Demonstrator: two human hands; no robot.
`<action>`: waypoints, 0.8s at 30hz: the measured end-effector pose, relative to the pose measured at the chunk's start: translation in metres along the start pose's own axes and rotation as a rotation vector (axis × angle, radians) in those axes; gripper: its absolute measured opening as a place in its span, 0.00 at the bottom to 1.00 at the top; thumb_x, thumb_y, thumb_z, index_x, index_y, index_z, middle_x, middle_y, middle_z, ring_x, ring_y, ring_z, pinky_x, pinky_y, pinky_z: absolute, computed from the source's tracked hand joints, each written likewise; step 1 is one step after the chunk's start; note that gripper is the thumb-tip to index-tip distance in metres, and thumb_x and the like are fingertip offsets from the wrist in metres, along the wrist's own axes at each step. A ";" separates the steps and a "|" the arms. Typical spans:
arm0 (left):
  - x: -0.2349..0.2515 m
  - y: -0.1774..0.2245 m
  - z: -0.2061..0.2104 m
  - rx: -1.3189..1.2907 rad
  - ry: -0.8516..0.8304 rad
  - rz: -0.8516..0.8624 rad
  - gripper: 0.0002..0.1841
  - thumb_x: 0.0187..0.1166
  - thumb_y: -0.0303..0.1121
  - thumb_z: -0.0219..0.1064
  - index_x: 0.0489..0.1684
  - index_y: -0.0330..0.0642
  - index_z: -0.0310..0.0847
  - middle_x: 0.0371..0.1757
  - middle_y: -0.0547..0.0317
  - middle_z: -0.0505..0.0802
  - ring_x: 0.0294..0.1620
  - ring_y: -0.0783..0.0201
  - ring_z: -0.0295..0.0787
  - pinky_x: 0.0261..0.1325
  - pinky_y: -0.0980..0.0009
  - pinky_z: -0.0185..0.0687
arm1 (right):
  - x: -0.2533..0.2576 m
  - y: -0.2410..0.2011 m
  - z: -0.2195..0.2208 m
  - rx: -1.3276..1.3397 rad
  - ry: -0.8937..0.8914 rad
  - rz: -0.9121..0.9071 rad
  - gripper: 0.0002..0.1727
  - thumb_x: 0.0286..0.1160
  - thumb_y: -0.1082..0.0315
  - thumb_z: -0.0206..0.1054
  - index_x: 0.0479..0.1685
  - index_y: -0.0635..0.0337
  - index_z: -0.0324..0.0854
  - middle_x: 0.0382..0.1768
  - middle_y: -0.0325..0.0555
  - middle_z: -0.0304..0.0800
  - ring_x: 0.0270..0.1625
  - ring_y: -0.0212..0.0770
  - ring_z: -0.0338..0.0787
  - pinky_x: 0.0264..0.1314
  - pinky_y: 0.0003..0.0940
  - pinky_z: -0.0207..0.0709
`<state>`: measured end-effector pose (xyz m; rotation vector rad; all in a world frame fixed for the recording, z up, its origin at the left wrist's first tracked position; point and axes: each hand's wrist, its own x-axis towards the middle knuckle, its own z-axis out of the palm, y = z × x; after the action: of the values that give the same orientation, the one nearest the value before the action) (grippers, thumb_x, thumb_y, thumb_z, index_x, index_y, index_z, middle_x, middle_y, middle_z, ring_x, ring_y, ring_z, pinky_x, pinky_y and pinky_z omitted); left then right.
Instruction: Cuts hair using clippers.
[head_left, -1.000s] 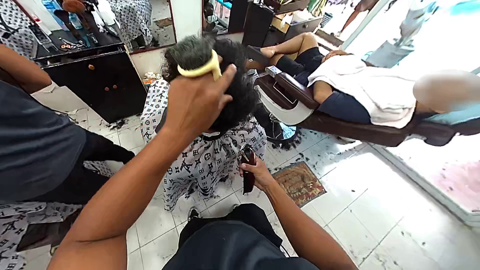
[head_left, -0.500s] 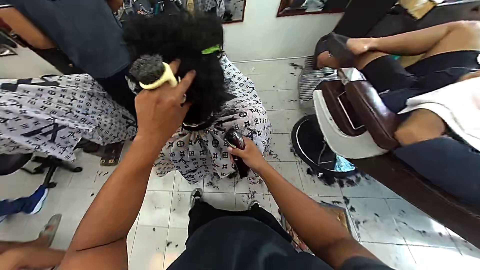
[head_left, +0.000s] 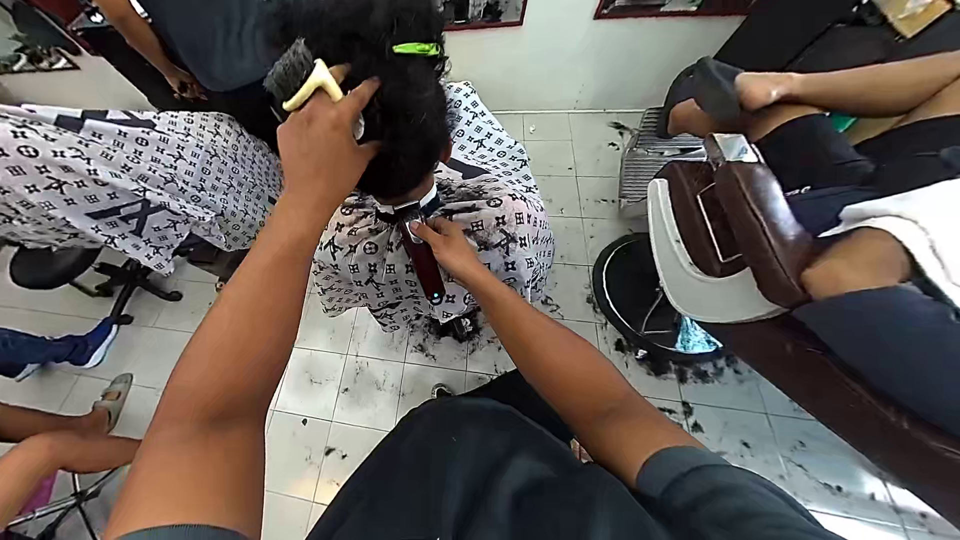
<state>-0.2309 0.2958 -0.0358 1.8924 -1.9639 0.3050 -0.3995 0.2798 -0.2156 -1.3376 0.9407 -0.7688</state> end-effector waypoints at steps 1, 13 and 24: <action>0.000 -0.001 0.000 0.003 0.000 -0.001 0.32 0.72 0.37 0.76 0.81 0.56 0.78 0.86 0.46 0.75 0.72 0.32 0.82 0.60 0.28 0.76 | 0.001 -0.001 0.003 -0.020 0.011 -0.009 0.25 0.86 0.52 0.63 0.61 0.69 0.80 0.47 0.56 0.90 0.48 0.43 0.90 0.58 0.46 0.84; 0.000 -0.002 0.000 -0.001 -0.010 -0.014 0.33 0.71 0.38 0.76 0.82 0.61 0.76 0.86 0.50 0.76 0.71 0.36 0.84 0.59 0.30 0.77 | 0.008 -0.002 0.012 -0.082 0.044 -0.010 0.27 0.85 0.49 0.65 0.61 0.69 0.79 0.45 0.56 0.89 0.46 0.45 0.90 0.56 0.47 0.83; 0.002 -0.001 0.002 0.003 -0.016 -0.017 0.33 0.72 0.39 0.76 0.82 0.61 0.76 0.86 0.51 0.75 0.70 0.37 0.84 0.59 0.32 0.78 | 0.007 -0.002 0.015 -0.063 0.044 -0.036 0.26 0.87 0.51 0.63 0.61 0.69 0.78 0.44 0.55 0.88 0.45 0.43 0.88 0.55 0.45 0.82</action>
<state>-0.2303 0.2935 -0.0366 1.9175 -1.9578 0.2891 -0.3829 0.2805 -0.2147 -1.4010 0.9848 -0.8045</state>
